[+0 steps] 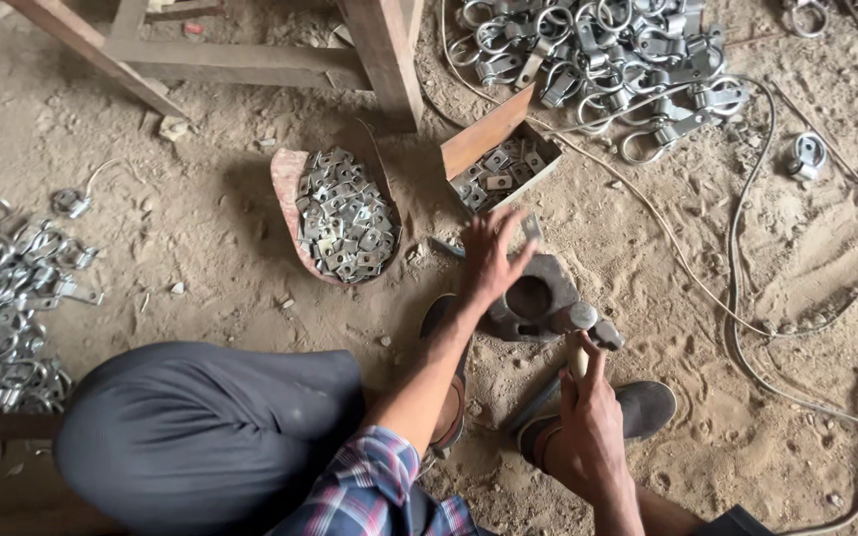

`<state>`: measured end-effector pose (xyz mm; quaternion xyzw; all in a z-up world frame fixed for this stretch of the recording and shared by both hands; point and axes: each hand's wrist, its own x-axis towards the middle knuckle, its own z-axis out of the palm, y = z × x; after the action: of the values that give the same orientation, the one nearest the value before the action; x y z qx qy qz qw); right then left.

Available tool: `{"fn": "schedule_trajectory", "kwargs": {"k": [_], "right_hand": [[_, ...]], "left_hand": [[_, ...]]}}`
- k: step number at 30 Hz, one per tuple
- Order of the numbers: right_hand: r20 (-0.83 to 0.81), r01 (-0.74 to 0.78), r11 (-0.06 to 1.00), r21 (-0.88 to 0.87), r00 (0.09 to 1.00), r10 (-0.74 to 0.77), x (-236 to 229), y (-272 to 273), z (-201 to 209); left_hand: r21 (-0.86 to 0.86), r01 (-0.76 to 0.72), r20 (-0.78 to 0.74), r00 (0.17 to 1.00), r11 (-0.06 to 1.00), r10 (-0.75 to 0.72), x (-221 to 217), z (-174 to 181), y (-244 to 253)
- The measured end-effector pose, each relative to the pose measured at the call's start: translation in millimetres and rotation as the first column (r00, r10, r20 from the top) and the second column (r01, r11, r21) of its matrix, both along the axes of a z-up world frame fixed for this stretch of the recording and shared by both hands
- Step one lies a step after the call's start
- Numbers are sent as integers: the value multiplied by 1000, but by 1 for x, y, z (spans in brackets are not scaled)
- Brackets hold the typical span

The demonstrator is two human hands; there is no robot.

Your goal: The person sits on the ground and repeatedly hammers small metal parts placed on a metal anvil. They pick up parts from a nearby container, position them on the anvil, and strike them with a hammer.

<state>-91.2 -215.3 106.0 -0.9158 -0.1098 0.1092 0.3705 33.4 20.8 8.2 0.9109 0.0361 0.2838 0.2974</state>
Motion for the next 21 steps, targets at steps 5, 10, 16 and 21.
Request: {"fn": "schedule_trajectory", "kwargs": {"k": [5, 10, 16, 21], "right_hand": [[-22, -11, 999, -36, 1000, 10, -4, -3, 0], [94, -68, 995, 70, 994, 61, -3, -9, 3], [-82, -28, 998, -60, 996, 23, 1, -6, -9], [-60, -31, 998, -61, 998, 27, 0, -7, -9]], "left_hand": [[-208, -320, 67, 938, 924, 340, 41, 16, 38], [-99, -711, 62, 694, 697, 717, 17, 32, 81], [4, -950, -417, 283, 313, 864, -49, 5, 126], [44, -960, -160, 265, 276, 951, -68, -20, 137]]}}
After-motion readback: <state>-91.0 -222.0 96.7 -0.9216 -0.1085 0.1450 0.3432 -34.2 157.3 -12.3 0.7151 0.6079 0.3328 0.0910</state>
